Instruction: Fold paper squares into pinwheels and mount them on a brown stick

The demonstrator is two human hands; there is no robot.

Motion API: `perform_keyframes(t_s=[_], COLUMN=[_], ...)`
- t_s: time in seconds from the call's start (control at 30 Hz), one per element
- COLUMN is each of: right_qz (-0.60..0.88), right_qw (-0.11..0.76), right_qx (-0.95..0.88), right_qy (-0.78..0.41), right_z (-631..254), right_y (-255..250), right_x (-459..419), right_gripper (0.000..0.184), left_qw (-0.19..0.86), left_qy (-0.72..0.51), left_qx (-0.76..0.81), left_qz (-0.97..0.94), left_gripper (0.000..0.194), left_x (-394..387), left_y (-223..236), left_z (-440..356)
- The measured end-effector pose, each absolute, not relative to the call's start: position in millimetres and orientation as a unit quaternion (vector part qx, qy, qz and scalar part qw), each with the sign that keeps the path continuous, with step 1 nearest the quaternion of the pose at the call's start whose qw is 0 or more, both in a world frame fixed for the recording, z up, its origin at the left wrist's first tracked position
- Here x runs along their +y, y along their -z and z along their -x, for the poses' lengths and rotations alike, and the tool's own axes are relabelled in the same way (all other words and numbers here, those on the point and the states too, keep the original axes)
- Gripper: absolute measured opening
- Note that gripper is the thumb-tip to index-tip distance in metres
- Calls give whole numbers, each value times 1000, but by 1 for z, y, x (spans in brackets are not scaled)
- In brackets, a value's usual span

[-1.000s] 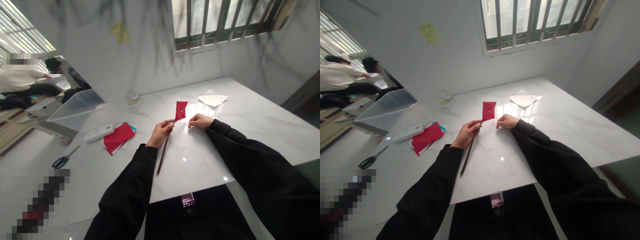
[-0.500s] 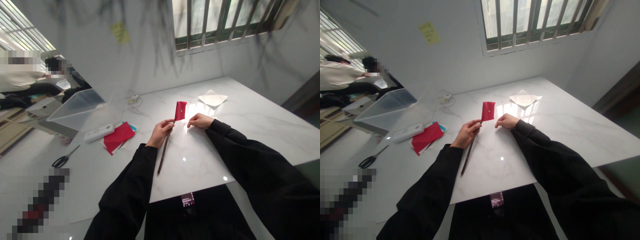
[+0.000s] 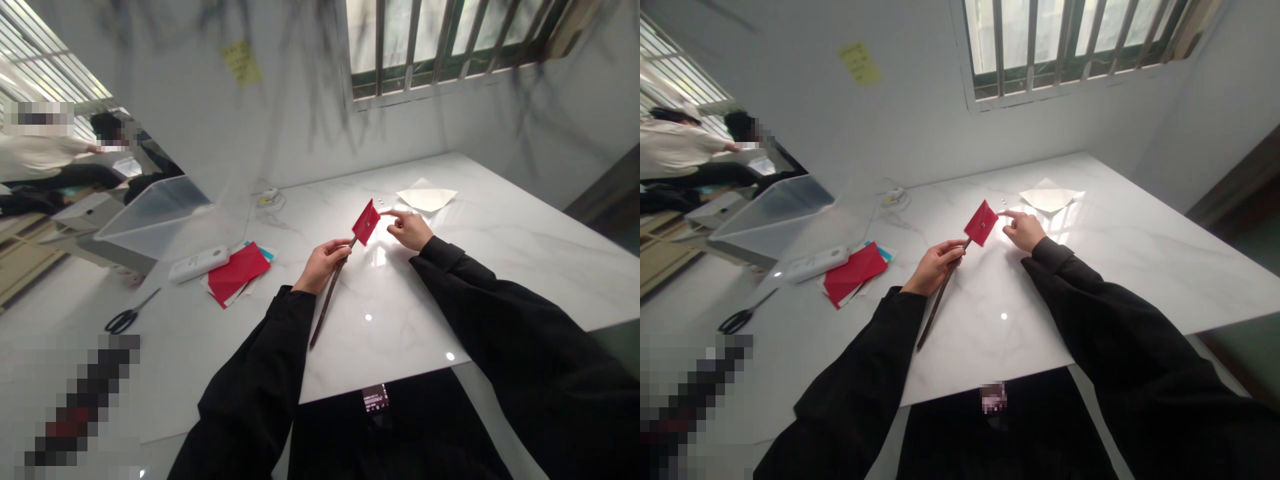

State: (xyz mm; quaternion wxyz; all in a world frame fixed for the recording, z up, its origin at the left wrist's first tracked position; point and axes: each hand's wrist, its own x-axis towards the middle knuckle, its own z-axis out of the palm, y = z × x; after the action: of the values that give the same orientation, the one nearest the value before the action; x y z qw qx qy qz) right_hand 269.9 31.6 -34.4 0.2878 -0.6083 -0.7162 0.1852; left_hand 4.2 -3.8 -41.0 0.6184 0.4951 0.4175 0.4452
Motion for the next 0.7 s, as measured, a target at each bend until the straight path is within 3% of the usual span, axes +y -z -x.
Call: perform_keyframes(t_s=[0.07, 0.13, 0.3, 0.37, 0.5, 0.57, 0.63, 0.7], right_qz=[626, 634, 639, 638, 591, 575, 588, 615], right_qw=[190, 149, 211, 255, 344, 358, 312, 232], right_qx=[-726, -725, -714, -702, -707, -714, -724, -730], right_qy=[-212, -222, -195, -185, -178, -176, -181, -188], right_z=[-273, -274, -273, -271, -268, -268, -271, -276], right_y=[33, 33, 38, 38, 35, 33, 33, 36], right_x=[34, 36, 36, 34, 29, 28, 29, 33], right_gripper=[29, 27, 24, 31, 72, 79, 64, 34], left_qw=[620, 619, 615, 615, 615, 619, 624, 627], left_qy=[-448, -452, -452, -451, -447, -439, -435, -441], left_qx=[416, 416, 414, 412, 411, 410, 410, 412], left_qz=[-492, -489, -496, -499, -503, -506, -504, -494], left_gripper=[43, 44, 44, 43, 42, 42, 42, 42], left_x=[-3, -2, -2, -2, -3, -3, -3, -3], left_y=[42, 43, 44, 44, 44, 44, 44, 43], left_z=[-4, -3, -2, -2, -2, -2, -3, -3])
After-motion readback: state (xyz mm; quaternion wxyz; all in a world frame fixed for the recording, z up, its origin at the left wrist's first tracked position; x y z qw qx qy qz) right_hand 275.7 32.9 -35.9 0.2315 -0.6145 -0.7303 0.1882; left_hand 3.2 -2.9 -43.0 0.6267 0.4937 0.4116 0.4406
